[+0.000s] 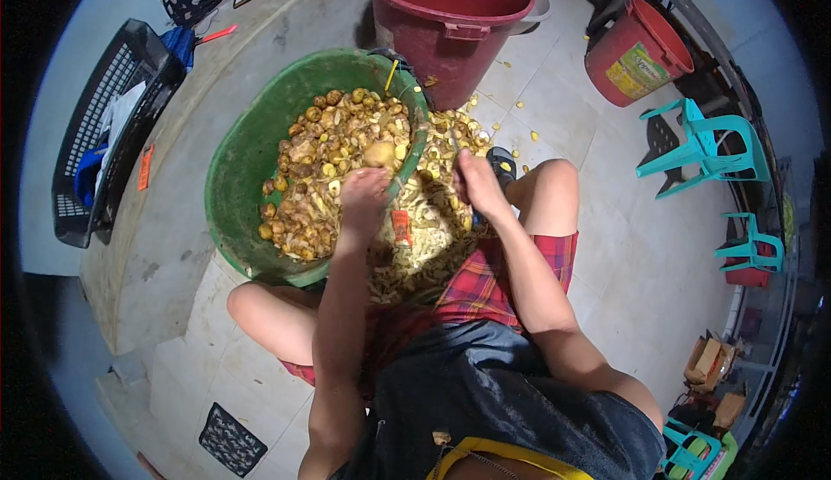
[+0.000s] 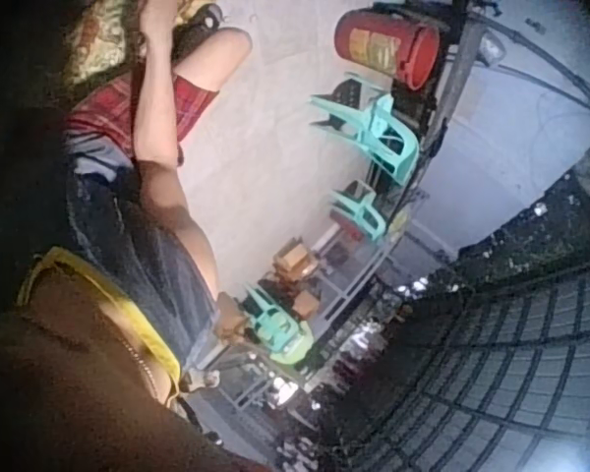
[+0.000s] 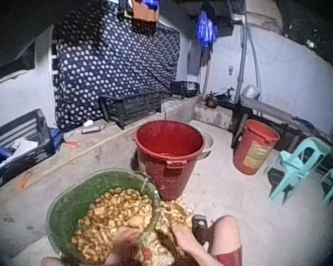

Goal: The person peels potatoes using a small knife, placing the peels into a large green basin and the peeled potatoes into a red bucket.

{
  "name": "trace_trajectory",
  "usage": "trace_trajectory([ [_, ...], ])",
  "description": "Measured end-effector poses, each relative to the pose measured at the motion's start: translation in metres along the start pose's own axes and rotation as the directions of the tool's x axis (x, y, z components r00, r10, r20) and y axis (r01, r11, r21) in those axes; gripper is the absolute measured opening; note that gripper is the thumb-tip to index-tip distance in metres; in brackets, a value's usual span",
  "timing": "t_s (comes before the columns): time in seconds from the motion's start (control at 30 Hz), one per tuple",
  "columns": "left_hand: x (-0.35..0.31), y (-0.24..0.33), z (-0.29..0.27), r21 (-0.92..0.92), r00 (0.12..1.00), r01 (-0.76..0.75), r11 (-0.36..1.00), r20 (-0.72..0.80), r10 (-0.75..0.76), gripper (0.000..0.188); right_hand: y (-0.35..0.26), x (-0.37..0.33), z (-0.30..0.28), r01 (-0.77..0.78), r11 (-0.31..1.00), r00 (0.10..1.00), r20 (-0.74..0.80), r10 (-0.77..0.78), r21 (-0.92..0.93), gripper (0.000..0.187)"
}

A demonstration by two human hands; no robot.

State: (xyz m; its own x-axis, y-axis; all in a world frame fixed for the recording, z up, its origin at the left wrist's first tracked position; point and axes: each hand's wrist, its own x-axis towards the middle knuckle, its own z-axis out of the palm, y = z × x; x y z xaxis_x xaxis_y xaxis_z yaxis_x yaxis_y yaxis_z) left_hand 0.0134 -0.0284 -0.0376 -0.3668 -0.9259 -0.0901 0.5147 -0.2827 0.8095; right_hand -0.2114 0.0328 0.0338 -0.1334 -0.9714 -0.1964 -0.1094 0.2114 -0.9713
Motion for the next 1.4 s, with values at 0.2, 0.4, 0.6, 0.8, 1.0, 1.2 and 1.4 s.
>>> trace_trajectory([
  [0.2,0.017,0.003,-0.062,0.038,0.855,0.094,0.995,-0.515,-0.062,0.007,0.001,0.009,-0.023,-0.012,0.996,1.0,0.02,0.01,0.09,0.069],
  [0.4,0.037,-0.055,-0.142,0.335,0.801,0.383,0.861,-0.585,-0.129,0.013,0.005,0.014,-0.032,-0.028,0.97,0.999,-0.03,0.022,-0.243,0.071],
  [0.6,0.051,-0.091,-0.308,0.647,0.677,0.613,0.454,-0.726,0.121,0.027,-0.015,0.031,-0.002,0.004,0.854,0.996,0.077,0.042,-0.52,0.059],
  [0.8,0.133,-0.078,-0.273,0.642,0.615,0.766,-0.028,-0.719,0.324,0.063,-0.011,0.055,0.014,-0.023,0.732,0.982,0.122,0.144,-0.681,0.052],
  [1.0,0.168,-0.07,-0.292,0.645,0.645,0.763,0.029,-0.764,0.02,0.062,0.007,0.064,0.031,0.032,0.666,0.937,0.254,0.239,-0.745,0.049],
  [1.2,0.141,-0.088,-0.331,0.703,0.633,0.708,0.072,-0.676,0.377,0.056,0.009,0.058,0.027,0.029,0.677,0.935,0.26,0.242,-0.735,0.052],
  [1.4,0.11,-0.072,-0.275,0.559,0.582,0.262,0.787,-0.742,0.334,0.046,0.018,0.037,0.015,0.053,0.698,0.951,0.25,0.183,-0.714,0.049],
])
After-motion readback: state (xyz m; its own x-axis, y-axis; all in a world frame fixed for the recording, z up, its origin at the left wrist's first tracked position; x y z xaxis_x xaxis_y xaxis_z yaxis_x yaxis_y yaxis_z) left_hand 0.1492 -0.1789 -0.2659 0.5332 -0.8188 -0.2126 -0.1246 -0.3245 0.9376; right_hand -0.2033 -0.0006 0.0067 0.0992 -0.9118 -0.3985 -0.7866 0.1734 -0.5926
